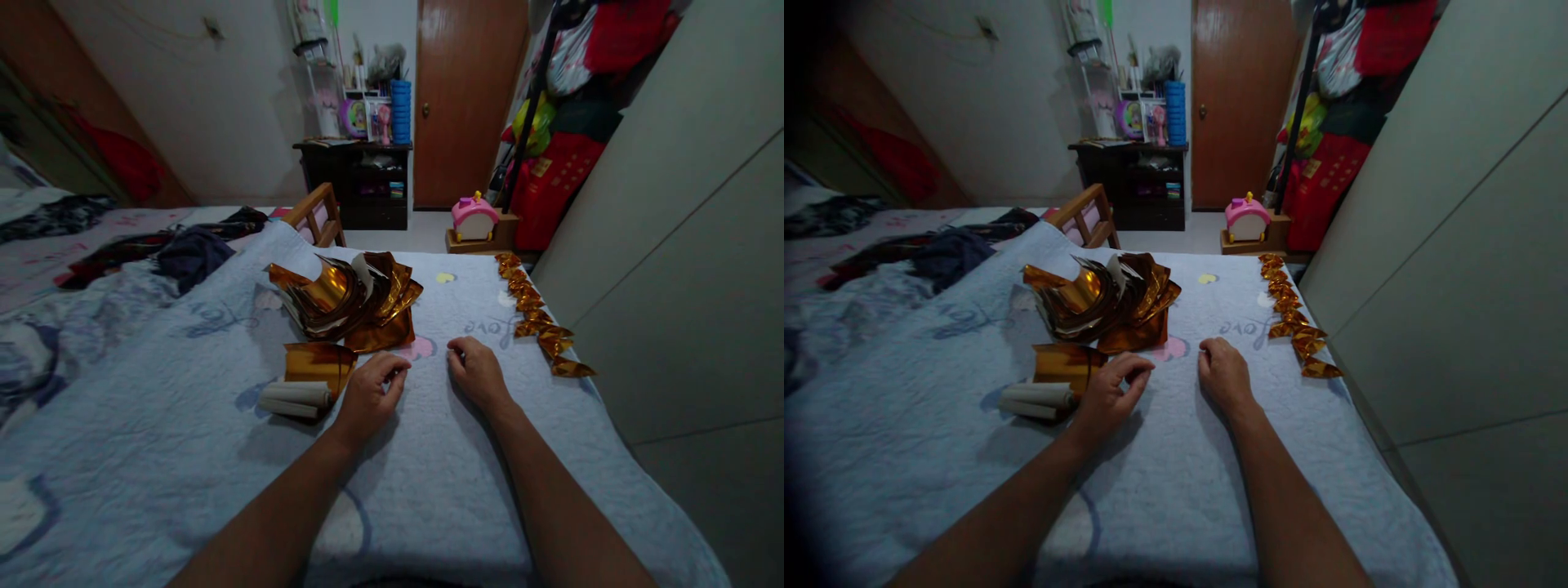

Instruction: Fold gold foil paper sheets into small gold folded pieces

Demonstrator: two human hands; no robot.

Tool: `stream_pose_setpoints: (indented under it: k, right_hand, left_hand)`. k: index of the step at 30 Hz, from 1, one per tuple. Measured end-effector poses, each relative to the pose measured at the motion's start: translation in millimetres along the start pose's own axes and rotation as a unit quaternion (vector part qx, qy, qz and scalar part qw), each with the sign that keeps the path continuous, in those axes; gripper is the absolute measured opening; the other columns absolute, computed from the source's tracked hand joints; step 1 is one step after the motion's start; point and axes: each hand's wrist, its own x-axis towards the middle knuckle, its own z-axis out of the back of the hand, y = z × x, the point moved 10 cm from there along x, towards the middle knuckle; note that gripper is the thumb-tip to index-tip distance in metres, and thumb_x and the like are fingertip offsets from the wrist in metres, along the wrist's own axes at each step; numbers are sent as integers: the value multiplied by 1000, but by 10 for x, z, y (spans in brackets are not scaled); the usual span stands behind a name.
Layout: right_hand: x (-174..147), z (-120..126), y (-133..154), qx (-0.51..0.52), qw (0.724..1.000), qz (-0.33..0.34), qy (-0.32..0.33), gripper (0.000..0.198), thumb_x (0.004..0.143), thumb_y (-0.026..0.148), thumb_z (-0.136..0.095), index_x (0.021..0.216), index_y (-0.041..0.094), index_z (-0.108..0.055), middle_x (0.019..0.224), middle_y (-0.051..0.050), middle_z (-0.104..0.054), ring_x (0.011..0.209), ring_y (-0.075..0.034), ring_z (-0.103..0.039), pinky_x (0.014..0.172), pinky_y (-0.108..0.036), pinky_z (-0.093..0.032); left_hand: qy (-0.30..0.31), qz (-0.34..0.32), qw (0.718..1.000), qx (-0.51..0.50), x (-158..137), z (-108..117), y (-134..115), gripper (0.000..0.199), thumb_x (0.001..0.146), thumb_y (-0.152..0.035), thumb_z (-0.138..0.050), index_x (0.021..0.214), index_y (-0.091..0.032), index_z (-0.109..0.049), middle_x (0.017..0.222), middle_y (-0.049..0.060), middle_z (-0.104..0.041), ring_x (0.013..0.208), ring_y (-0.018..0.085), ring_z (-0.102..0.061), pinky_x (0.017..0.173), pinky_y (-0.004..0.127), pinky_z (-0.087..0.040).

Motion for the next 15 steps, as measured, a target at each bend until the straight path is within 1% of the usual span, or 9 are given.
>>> stream_pose_setpoints:
  k: [5, 12, 15]
  right_hand:
    - [6, -29, -43, -13, 1000, -16, 5, 18, 90, 16, -55, 99, 15, -71, 97, -9, -73, 90, -21, -66, 82, -30, -46]
    - [18, -44, -37, -53, 998, -27, 9, 15, 91, 18, -56, 95, 19, -71, 97, -6, -72, 87, -20, -65, 74, -28, -42]
    - [21, -45, -33, -57, 998, -28, 11, 15, 91, 18, -56, 95, 19, -70, 96, -5, -72, 86, -19, -64, 73, -28, -41]
  left_hand:
    - [-56, -7, 997, 42, 24, 142, 17, 12, 91, -15, -55, 91, -19, -66, 91, 5, -69, 91, 19, -65, 83, 32, -50]
    - [-66, -55, 990, 110, -11, 136, -86, 14, 91, -13, -54, 95, -20, -66, 96, 6, -68, 93, 21, -63, 85, 35, -49]
    - [-86, -57, 981, 164, -16, 183, -103, 16, 90, -13, -55, 98, -20, -67, 99, 6, -69, 94, 22, -62, 87, 38, -46]
